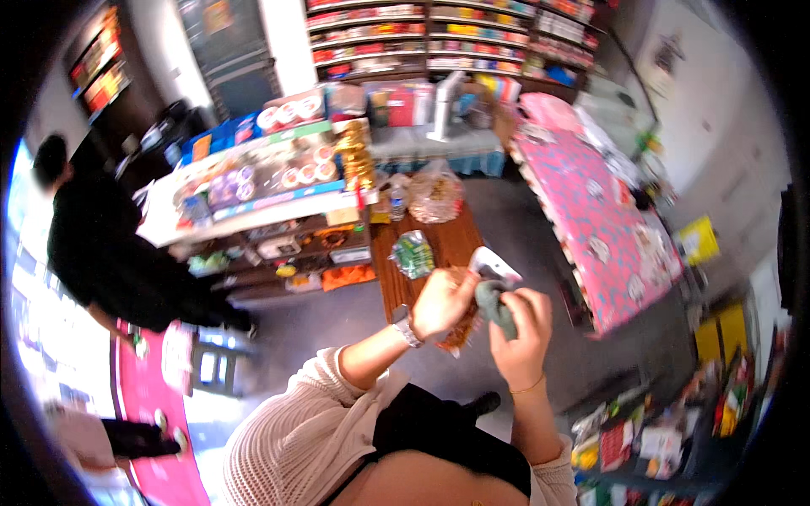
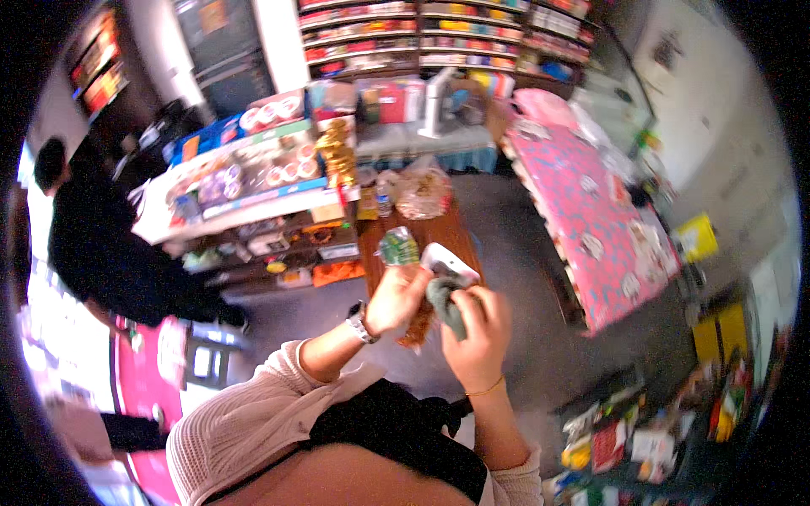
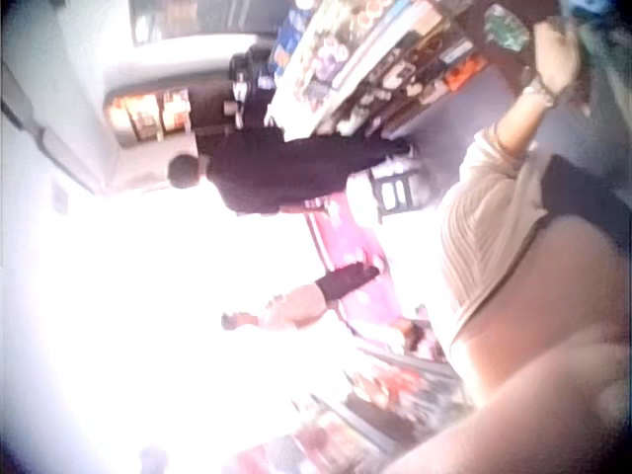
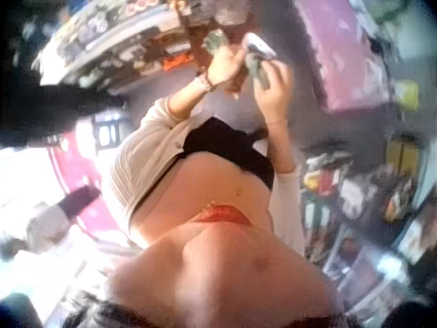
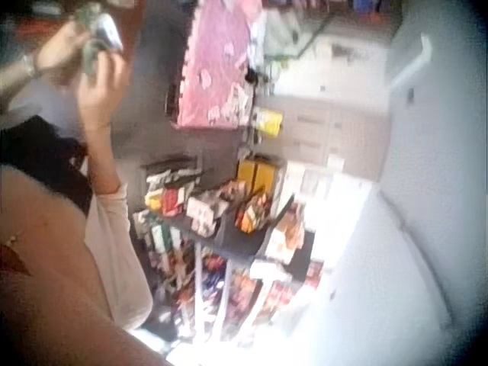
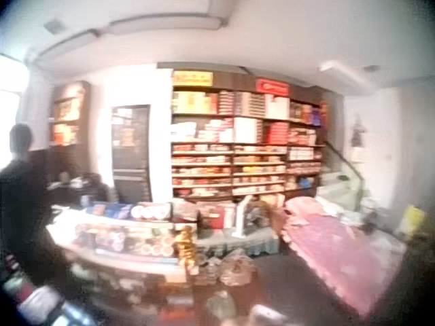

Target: The person wipes the exterior of packaged snack items with a cloth while standing in a small shop. They handle multiple snack packages, cleaning them individually before placing them into a white box on a nearby table.

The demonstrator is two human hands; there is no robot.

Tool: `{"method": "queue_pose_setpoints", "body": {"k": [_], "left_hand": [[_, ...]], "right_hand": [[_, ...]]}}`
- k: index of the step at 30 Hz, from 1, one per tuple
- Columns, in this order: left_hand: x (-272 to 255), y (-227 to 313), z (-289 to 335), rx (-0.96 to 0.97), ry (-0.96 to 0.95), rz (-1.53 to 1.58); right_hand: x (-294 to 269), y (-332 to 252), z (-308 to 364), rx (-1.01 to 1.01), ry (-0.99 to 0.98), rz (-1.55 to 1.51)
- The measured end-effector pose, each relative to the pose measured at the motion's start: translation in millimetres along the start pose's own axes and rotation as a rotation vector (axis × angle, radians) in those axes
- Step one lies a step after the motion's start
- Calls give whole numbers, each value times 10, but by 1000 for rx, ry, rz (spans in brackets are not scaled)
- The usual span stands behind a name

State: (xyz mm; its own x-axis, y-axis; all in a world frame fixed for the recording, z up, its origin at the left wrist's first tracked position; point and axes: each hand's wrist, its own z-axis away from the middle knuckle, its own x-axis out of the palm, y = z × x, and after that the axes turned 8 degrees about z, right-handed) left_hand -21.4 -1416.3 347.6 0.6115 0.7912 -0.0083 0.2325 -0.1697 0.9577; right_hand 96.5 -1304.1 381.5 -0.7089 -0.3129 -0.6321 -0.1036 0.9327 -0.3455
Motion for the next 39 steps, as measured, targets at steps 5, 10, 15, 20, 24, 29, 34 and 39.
{"method": "queue_pose_setpoints", "body": {"k": [5, 10, 15, 20, 24, 29, 34, 39], "left_hand": [[324, -69, -10, 8, 353, 14], [698, 68, 45, -17, 780, 239], [1057, -116, -108, 141, 877, 388], [1394, -142, -1022, 37, 821, 1000], [1636, -249, -1743, -65, 621, 1231], [1799, -1007, -2514, 39, 320, 1502], [2732, -1270, -2956, -25, 102, 1700], [3391, -1419, -3474, -138, 76, 1853]], "right_hand": [[4, 467, -164, -276, -236, -195], [-146, 1071, -41, -431, -504, -399], [-315, 1909, -5, -321, -742, -565], [-219, 2148, 270, -472, -1153, -617], [-295, 2261, 341, -519, -1506, -915], [-553, 2859, 348, -83, -1318, -945], [-789, 3407, 555, 222, -1103, -1012], [-1160, 3695, 665, 21, -986, -1004]]}}
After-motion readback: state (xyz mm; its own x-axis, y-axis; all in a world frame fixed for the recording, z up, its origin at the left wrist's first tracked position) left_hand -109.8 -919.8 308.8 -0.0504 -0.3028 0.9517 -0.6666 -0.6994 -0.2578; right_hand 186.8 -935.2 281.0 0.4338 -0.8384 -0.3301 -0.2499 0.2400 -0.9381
